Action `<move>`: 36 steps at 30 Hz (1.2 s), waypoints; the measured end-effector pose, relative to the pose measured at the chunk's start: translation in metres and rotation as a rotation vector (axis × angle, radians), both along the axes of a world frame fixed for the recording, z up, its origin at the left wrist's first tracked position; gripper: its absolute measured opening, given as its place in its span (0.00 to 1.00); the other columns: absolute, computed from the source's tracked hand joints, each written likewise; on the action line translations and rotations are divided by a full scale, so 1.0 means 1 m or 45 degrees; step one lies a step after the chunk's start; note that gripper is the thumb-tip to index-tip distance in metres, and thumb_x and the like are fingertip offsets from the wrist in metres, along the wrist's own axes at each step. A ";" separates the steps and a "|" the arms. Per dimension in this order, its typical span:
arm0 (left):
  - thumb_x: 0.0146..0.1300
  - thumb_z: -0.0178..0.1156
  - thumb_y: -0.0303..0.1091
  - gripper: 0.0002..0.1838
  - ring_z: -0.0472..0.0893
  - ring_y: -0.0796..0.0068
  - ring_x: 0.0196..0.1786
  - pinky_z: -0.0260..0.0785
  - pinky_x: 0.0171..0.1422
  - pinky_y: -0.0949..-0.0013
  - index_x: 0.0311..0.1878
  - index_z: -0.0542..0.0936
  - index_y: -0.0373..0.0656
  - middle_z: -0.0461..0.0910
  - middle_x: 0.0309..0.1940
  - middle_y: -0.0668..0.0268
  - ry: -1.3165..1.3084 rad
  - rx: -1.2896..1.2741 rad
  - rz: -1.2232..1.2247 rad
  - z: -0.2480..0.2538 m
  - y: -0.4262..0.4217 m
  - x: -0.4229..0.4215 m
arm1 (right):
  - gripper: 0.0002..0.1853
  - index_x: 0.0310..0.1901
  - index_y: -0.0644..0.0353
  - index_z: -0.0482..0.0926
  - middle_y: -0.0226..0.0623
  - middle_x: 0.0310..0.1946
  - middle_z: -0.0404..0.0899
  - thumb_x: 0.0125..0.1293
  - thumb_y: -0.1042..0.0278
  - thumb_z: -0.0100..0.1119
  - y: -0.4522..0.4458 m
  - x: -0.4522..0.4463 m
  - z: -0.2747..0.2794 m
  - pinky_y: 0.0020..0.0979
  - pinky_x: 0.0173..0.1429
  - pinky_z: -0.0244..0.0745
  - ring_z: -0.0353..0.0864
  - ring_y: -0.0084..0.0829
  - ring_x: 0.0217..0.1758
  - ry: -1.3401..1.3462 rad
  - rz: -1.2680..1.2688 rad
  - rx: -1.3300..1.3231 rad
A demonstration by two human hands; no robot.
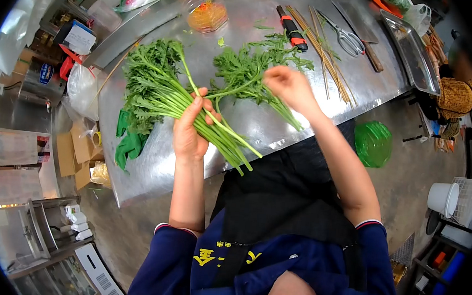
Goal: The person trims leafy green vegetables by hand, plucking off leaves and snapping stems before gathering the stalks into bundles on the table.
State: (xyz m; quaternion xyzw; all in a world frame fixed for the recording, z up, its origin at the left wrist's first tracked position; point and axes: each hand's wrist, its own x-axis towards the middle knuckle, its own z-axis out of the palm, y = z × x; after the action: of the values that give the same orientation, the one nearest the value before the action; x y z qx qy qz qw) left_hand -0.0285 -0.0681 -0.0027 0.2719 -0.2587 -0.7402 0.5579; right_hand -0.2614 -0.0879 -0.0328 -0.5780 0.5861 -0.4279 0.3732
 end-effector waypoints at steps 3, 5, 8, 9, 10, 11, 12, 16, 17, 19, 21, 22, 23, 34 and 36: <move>0.62 0.53 0.33 0.12 0.66 0.82 0.22 0.59 0.30 0.75 0.47 0.71 0.39 0.71 0.26 0.69 0.067 0.059 -0.041 0.001 0.001 -0.001 | 0.22 0.51 0.52 0.72 0.33 0.29 0.77 0.51 0.67 0.58 0.023 0.047 0.016 0.35 0.35 0.72 0.78 0.34 0.32 0.352 0.196 -0.253; 0.62 0.53 0.33 0.12 0.66 0.81 0.22 0.59 0.30 0.75 0.47 0.71 0.40 0.71 0.26 0.69 0.096 0.074 -0.072 0.001 0.006 -0.002 | 0.23 0.51 0.52 0.72 0.36 0.31 0.77 0.50 0.69 0.58 0.027 0.072 0.024 0.37 0.37 0.72 0.78 0.38 0.34 0.386 0.237 -0.302; 0.62 0.53 0.33 0.09 0.69 0.78 0.23 0.64 0.33 0.71 0.44 0.72 0.41 0.72 0.26 0.67 0.157 0.034 -0.141 -0.001 0.009 0.002 | 0.17 0.44 0.52 0.76 0.36 0.30 0.77 0.49 0.70 0.56 0.020 0.087 0.005 0.38 0.35 0.73 0.78 0.39 0.33 0.564 0.230 -0.406; 0.62 0.53 0.33 0.09 0.70 0.78 0.24 0.64 0.34 0.71 0.43 0.72 0.42 0.72 0.26 0.67 0.157 0.019 -0.124 0.001 0.010 0.006 | 0.15 0.42 0.52 0.76 0.36 0.29 0.77 0.49 0.71 0.56 0.020 0.086 0.000 0.38 0.35 0.73 0.79 0.39 0.33 0.585 0.187 -0.430; 0.62 0.53 0.34 0.08 0.70 0.77 0.24 0.65 0.34 0.70 0.43 0.71 0.42 0.73 0.27 0.67 0.160 0.005 -0.104 0.005 0.012 0.010 | 0.14 0.40 0.52 0.77 0.36 0.29 0.78 0.49 0.71 0.56 0.019 0.084 0.000 0.38 0.34 0.73 0.79 0.40 0.32 0.607 0.147 -0.454; 0.63 0.53 0.34 0.08 0.70 0.77 0.25 0.65 0.35 0.70 0.42 0.71 0.43 0.73 0.27 0.67 0.164 -0.003 -0.083 0.008 0.013 0.013 | 0.11 0.37 0.53 0.78 0.36 0.29 0.78 0.51 0.73 0.54 0.021 0.077 0.001 0.39 0.33 0.73 0.79 0.41 0.31 0.636 0.077 -0.507; 0.63 0.52 0.35 0.07 0.72 0.76 0.27 0.66 0.38 0.67 0.41 0.70 0.44 0.73 0.28 0.67 0.153 -0.033 -0.049 0.011 0.015 0.018 | 0.10 0.38 0.53 0.77 0.37 0.29 0.78 0.53 0.73 0.54 0.018 0.066 0.000 0.38 0.33 0.73 0.79 0.40 0.32 0.577 0.000 -0.575; 0.65 0.50 0.34 0.06 0.71 0.75 0.33 0.69 0.40 0.67 0.41 0.70 0.44 0.73 0.32 0.68 0.142 -0.099 -0.001 0.017 0.014 0.030 | 0.09 0.40 0.56 0.77 0.39 0.32 0.79 0.58 0.73 0.52 0.019 0.018 0.014 0.38 0.38 0.74 0.79 0.41 0.36 0.586 0.074 -0.577; 0.65 0.50 0.34 0.06 0.70 0.75 0.35 0.69 0.39 0.68 0.41 0.70 0.43 0.73 0.33 0.68 0.146 -0.093 0.014 0.019 0.015 0.031 | 0.09 0.41 0.57 0.77 0.40 0.34 0.79 0.58 0.72 0.52 0.019 0.007 0.008 0.37 0.40 0.74 0.78 0.41 0.37 0.588 0.065 -0.532; 0.64 0.50 0.33 0.06 0.70 0.74 0.37 0.69 0.39 0.69 0.40 0.70 0.43 0.74 0.33 0.68 0.178 -0.101 0.020 0.020 0.016 0.032 | 0.10 0.42 0.58 0.77 0.41 0.37 0.79 0.59 0.72 0.51 0.016 -0.015 -0.005 0.37 0.44 0.73 0.78 0.42 0.40 0.594 0.039 -0.443; 0.64 0.51 0.33 0.06 0.69 0.74 0.39 0.68 0.38 0.70 0.40 0.70 0.43 0.74 0.33 0.68 0.225 -0.133 0.022 0.021 0.016 0.033 | 0.13 0.44 0.58 0.77 0.42 0.41 0.79 0.59 0.74 0.48 0.015 -0.033 -0.009 0.35 0.47 0.72 0.78 0.42 0.42 0.444 0.041 -0.254; 0.63 0.52 0.33 0.05 0.69 0.73 0.40 0.67 0.38 0.69 0.39 0.71 0.44 0.74 0.32 0.66 0.191 -0.133 0.051 0.022 0.017 0.034 | 0.13 0.45 0.58 0.78 0.42 0.41 0.79 0.59 0.74 0.48 0.016 -0.040 -0.009 0.34 0.47 0.72 0.79 0.41 0.41 0.410 0.059 -0.229; 0.63 0.52 0.33 0.05 0.69 0.73 0.40 0.68 0.38 0.70 0.39 0.71 0.43 0.75 0.32 0.66 0.170 -0.137 0.063 0.022 0.018 0.034 | 0.14 0.45 0.58 0.78 0.41 0.41 0.79 0.59 0.75 0.47 0.017 -0.045 -0.009 0.34 0.47 0.72 0.79 0.41 0.41 0.378 0.073 -0.206; 0.64 0.50 0.32 0.08 0.73 0.74 0.33 0.69 0.40 0.69 0.45 0.69 0.42 0.72 0.28 0.68 0.063 -0.083 0.044 0.028 0.021 0.020 | 0.19 0.47 0.60 0.77 0.33 0.24 0.77 0.56 0.65 0.45 0.031 -0.093 -0.012 0.26 0.38 0.71 0.76 0.23 0.30 0.022 -0.034 0.358; 0.65 0.50 0.33 0.09 0.69 0.78 0.28 0.64 0.37 0.71 0.46 0.68 0.43 0.67 0.24 0.71 0.179 -0.111 -0.037 0.022 0.018 0.018 | 0.17 0.45 0.62 0.77 0.39 0.25 0.78 0.56 0.66 0.48 0.037 -0.092 -0.006 0.31 0.37 0.71 0.78 0.30 0.32 0.174 -0.080 0.389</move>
State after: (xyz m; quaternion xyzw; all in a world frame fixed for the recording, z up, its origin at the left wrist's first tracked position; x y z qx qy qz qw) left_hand -0.0110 -0.0500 0.0191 0.1909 -0.2549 -0.7536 0.5751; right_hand -0.3530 -0.0510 -0.0389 -0.5236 0.6861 -0.3050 0.4025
